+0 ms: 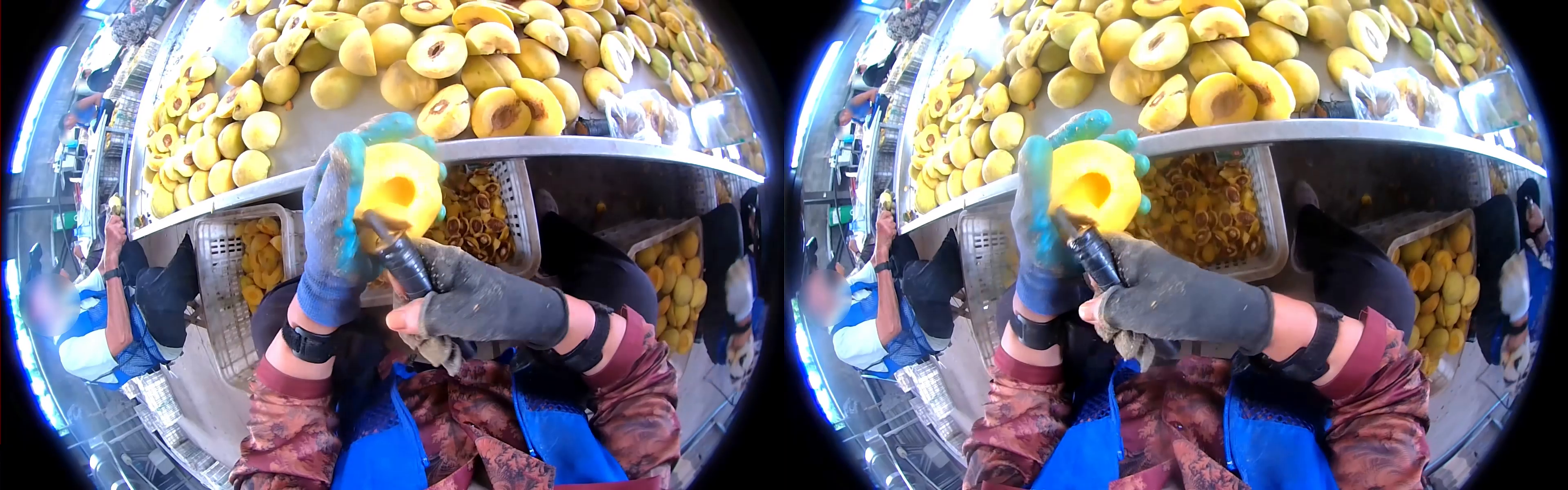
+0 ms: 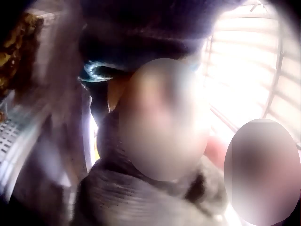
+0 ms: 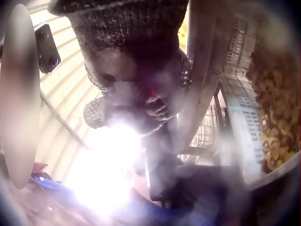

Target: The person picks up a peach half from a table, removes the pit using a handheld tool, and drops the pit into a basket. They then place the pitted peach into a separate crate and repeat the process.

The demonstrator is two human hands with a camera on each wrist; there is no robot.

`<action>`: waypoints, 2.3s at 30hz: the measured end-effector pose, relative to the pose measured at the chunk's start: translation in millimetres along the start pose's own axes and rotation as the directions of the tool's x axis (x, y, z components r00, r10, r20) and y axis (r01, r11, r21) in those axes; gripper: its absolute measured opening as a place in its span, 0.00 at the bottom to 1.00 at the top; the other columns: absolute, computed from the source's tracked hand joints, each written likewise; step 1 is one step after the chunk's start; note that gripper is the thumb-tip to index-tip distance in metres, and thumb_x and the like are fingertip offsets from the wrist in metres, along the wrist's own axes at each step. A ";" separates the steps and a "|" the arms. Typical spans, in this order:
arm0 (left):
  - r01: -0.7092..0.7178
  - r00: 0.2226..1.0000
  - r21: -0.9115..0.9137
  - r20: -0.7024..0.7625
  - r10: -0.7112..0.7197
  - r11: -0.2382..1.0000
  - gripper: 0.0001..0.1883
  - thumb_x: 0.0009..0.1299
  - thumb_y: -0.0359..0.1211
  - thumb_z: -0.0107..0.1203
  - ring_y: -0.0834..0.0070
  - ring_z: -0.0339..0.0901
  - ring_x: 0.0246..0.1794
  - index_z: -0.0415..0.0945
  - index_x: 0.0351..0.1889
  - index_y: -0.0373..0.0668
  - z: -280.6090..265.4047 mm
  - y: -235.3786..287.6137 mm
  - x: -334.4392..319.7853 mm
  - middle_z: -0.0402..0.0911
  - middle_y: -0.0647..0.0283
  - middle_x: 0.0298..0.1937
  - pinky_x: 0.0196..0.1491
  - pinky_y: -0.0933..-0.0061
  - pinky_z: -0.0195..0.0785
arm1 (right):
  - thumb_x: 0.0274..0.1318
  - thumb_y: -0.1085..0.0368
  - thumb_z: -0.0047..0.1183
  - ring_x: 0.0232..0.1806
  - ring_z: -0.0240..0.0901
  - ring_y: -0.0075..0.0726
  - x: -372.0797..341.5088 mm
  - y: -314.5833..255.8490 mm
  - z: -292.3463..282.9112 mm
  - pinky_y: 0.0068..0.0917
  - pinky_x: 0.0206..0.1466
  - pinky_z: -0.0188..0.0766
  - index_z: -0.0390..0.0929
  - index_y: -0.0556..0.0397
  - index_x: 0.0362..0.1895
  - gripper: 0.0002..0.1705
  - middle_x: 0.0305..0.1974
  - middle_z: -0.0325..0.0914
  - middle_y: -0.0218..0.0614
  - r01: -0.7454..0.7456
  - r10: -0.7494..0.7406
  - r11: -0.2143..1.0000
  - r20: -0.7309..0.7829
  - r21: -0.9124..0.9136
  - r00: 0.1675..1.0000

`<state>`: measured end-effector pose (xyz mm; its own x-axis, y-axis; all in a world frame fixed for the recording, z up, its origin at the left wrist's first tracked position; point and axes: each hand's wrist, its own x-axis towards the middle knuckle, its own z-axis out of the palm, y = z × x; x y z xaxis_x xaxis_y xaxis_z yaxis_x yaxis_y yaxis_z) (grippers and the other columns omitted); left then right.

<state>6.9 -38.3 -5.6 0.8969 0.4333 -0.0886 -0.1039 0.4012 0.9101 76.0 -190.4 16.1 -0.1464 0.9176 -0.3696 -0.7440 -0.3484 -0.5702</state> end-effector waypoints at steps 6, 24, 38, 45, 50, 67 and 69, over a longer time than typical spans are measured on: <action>-0.100 0.995 0.051 -0.020 0.101 0.994 0.37 0.75 0.59 0.37 0.55 0.77 0.53 0.61 0.65 0.34 1.1 0.9 0.5 0.75 0.46 0.55 0.50 0.56 0.78 | 0.54 0.71 0.56 0.31 0.80 0.55 27.4 34.3 -9.5 0.41 0.32 0.74 0.63 0.55 0.57 0.26 0.31 0.77 0.50 0.421 -0.657 0.411 0.057 -0.809 0.752; 0.069 0.943 0.953 -0.159 0.293 0.296 0.31 0.60 0.43 0.66 0.61 0.72 0.60 0.74 0.57 0.35 -121.8 97.4 8.2 0.75 0.48 0.60 0.62 0.66 0.63 | 0.58 0.67 0.44 0.28 0.81 0.47 13.7 36.0 -65.3 0.41 0.25 0.74 0.67 0.54 0.50 0.15 0.27 0.80 0.45 -0.279 -0.377 -0.392 -0.123 -0.877 0.918; 0.035 0.995 0.884 0.010 -0.095 0.467 0.33 0.60 0.39 0.64 0.58 0.80 0.48 0.67 0.61 0.37 -88.6 51.4 133.9 0.78 0.47 0.52 0.48 0.65 0.75 | 0.50 0.73 0.59 0.39 0.78 0.59 13.9 12.8 -44.4 0.42 0.37 0.73 0.66 0.51 0.52 0.24 0.34 0.78 0.48 0.175 -0.554 0.202 0.035 -0.964 0.832; 0.157 0.984 0.052 -0.093 -0.152 0.986 0.34 0.73 0.58 0.42 0.68 0.83 0.37 0.65 0.65 0.40 -20.4 58.5 37.7 0.80 0.51 0.49 0.28 0.78 0.79 | 0.49 0.67 0.66 0.39 0.77 0.61 16.5 -6.6 -27.8 0.39 0.38 0.73 0.67 0.54 0.54 0.29 0.33 0.77 0.50 0.342 -0.813 0.252 -0.006 -0.905 0.582; 0.159 0.985 -0.079 -0.047 -0.163 0.984 0.36 0.75 0.61 0.34 0.65 0.81 0.45 0.65 0.65 0.41 1.1 34.1 14.5 0.79 0.52 0.52 0.42 0.67 0.78 | 0.52 0.68 0.63 0.41 0.76 0.64 23.1 -0.5 -31.7 0.43 0.38 0.73 0.66 0.58 0.55 0.28 0.34 0.77 0.54 0.334 -0.848 0.230 -0.020 -0.914 0.530; -0.105 0.992 -0.081 -0.083 0.098 0.991 0.35 0.76 0.57 0.36 0.56 0.77 0.52 0.69 0.59 0.32 11.6 -7.6 6.8 0.78 0.50 0.52 0.58 0.56 0.70 | 0.53 0.75 0.52 0.39 0.75 0.68 42.0 23.7 -39.4 0.48 0.36 0.73 0.59 0.58 0.57 0.27 0.35 0.76 0.56 0.270 -0.770 0.320 -0.084 -0.908 0.632; -0.107 0.991 -0.109 -0.094 0.097 0.988 0.34 0.76 0.56 0.36 0.56 0.76 0.52 0.69 0.59 0.31 10.5 -7.9 5.1 0.78 0.50 0.52 0.57 0.55 0.69 | 0.53 0.75 0.52 0.39 0.75 0.69 43.3 24.0 -40.8 0.48 0.36 0.73 0.59 0.58 0.57 0.27 0.36 0.76 0.56 0.285 -0.766 0.296 -0.048 -0.912 0.641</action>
<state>16.8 -47.8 -9.0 0.8379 0.5445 -0.0375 -0.2460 0.4380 0.8647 78.3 -166.8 -43.5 0.5074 0.8460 0.1640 0.3321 -0.0163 -0.9431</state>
